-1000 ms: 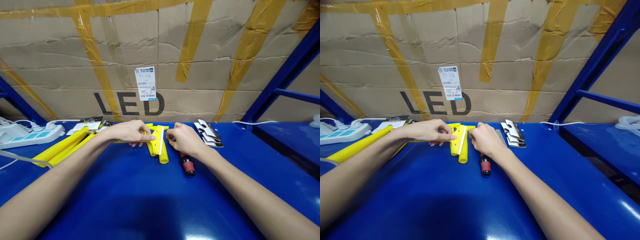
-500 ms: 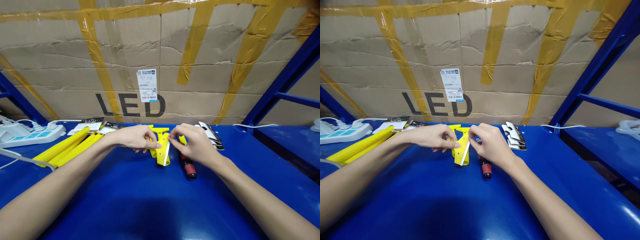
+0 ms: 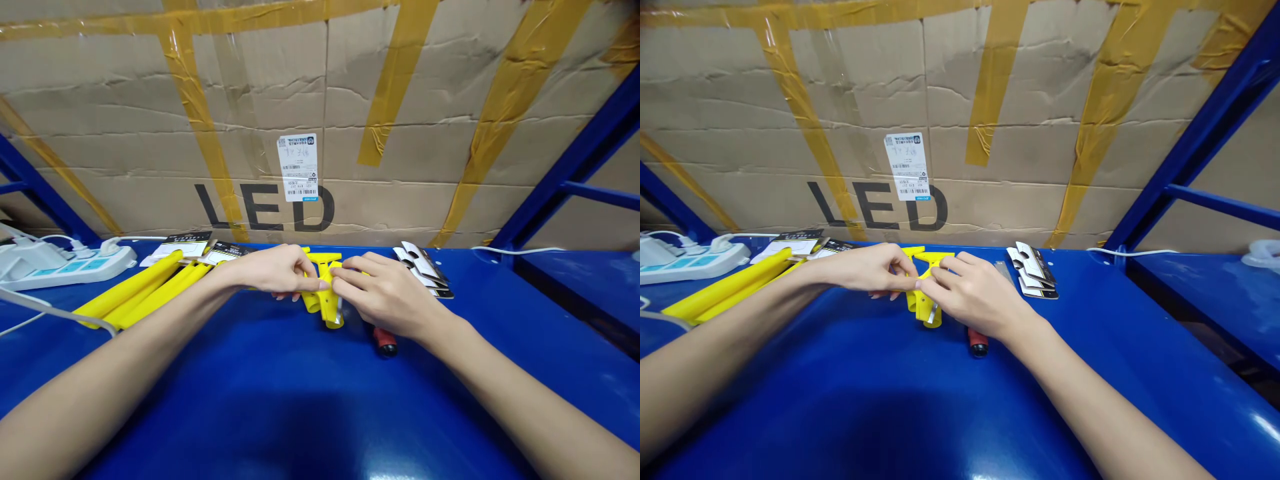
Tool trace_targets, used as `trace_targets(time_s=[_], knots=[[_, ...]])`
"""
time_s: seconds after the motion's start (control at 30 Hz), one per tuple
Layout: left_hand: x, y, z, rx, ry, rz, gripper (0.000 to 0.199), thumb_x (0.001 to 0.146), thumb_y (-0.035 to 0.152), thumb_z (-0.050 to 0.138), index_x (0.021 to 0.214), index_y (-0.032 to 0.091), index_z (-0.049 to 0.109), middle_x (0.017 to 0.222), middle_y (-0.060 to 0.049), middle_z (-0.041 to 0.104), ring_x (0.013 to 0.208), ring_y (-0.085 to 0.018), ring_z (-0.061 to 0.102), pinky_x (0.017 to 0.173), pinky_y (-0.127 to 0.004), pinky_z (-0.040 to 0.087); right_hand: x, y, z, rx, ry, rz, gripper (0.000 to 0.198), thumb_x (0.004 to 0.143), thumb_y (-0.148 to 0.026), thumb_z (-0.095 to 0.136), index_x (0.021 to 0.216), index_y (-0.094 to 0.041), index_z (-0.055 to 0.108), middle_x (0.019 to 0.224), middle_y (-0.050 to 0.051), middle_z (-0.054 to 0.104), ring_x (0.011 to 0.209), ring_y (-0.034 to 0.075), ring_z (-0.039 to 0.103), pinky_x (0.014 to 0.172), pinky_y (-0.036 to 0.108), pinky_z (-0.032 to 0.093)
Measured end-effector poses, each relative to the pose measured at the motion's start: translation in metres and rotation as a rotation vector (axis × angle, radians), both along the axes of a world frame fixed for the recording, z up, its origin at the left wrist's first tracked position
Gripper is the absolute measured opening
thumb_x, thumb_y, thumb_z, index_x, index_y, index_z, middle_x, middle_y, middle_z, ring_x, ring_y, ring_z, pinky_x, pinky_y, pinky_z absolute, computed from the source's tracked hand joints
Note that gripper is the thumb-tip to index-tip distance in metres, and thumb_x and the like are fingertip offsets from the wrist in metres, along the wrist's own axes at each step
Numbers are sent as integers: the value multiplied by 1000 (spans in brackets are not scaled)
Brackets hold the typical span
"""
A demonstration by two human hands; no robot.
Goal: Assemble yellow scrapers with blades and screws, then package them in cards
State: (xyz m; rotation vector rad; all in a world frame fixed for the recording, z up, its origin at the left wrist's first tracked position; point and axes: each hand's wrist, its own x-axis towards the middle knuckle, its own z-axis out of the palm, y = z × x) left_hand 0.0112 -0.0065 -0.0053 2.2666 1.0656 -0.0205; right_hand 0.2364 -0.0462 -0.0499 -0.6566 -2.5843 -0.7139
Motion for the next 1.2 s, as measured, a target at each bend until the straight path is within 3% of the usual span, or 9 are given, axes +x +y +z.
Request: trace_targets(time_s=[0.13,0.3,0.47,0.6,0.67,0.87,1.03,1.2], knots=[[-4,4,-3,-41,-18,18,53,88,65,55,66,18,62,59,-1,62,47,-11,51,48,-24,39,2,1,1,-5,-10,31,30,100,-8,44,95,-18,72,95,11,77,92,24,62,77,37,45],[-5,5,-5,-92,-14,22,54,86,69,58,69,18,63,62,-2,64,46,-10,50,47,-24,37,5,5,-6,-33,141,-29,28,95,-7,44,92,-17,71,101,17,72,98,26,61,79,37,48],[-4,5,-2,-71,11,35,49,86,63,60,70,18,65,61,-1,63,47,-10,51,47,-24,38,8,8,-10,-180,346,-24,23,94,-8,45,92,-17,67,95,14,69,96,24,62,77,33,49],[-6,4,3,-43,47,75,48,86,62,61,67,18,63,60,0,63,48,-11,52,48,-23,39,14,12,-10,-301,517,-263,14,87,-10,53,92,-18,64,92,10,67,85,22,62,77,34,48],[-7,4,5,-41,50,98,48,85,63,62,67,18,62,60,-1,62,49,-12,53,47,-24,39,16,13,-10,-370,460,-364,14,84,-9,55,90,-18,64,91,9,65,83,22,62,76,34,46],[-10,5,3,-20,44,95,49,84,64,62,68,18,63,61,-1,64,49,-12,53,47,-23,39,8,11,-14,-490,191,-415,20,86,-8,51,89,-19,67,98,12,63,90,25,59,78,35,43],[-10,7,3,-6,65,81,51,85,66,59,69,18,63,62,0,64,48,-11,52,49,-23,40,6,13,-15,-575,175,-411,18,91,-14,51,93,-21,67,99,11,60,96,25,59,81,35,44],[-10,9,3,-1,71,69,49,86,65,58,71,18,65,61,1,63,48,-11,52,49,-23,40,6,17,-15,-665,228,-337,19,87,-10,56,96,-22,67,97,9,64,96,24,59,78,33,44]])
